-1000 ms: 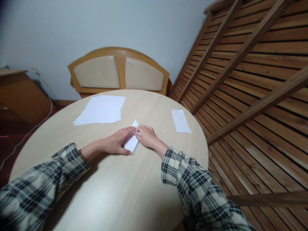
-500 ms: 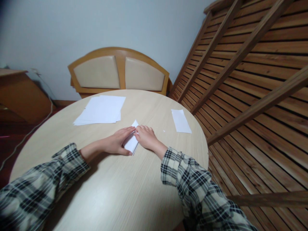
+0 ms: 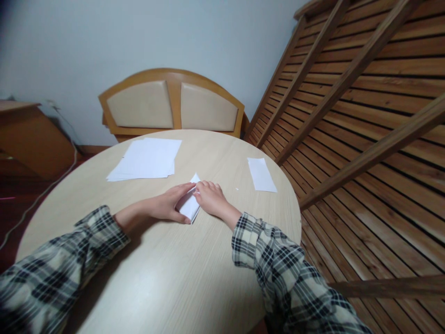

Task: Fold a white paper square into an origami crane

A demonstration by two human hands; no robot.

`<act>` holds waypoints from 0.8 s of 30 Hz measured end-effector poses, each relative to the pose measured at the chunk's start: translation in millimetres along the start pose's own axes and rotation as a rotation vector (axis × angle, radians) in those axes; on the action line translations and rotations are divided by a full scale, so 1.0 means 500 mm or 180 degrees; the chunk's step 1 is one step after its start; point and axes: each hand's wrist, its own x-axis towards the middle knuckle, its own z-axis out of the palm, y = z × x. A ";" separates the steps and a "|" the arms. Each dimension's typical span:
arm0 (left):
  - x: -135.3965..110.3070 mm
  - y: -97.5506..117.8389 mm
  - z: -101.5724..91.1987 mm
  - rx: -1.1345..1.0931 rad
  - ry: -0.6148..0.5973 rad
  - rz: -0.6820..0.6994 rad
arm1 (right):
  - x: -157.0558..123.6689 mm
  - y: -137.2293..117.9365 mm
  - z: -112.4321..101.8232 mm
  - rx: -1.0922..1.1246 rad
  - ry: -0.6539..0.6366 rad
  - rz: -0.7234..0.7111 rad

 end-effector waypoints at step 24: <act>0.018 0.008 0.039 0.0226 0.0697 -0.0253 | -0.002 -0.006 -0.003 -0.0072 0.0107 -0.0057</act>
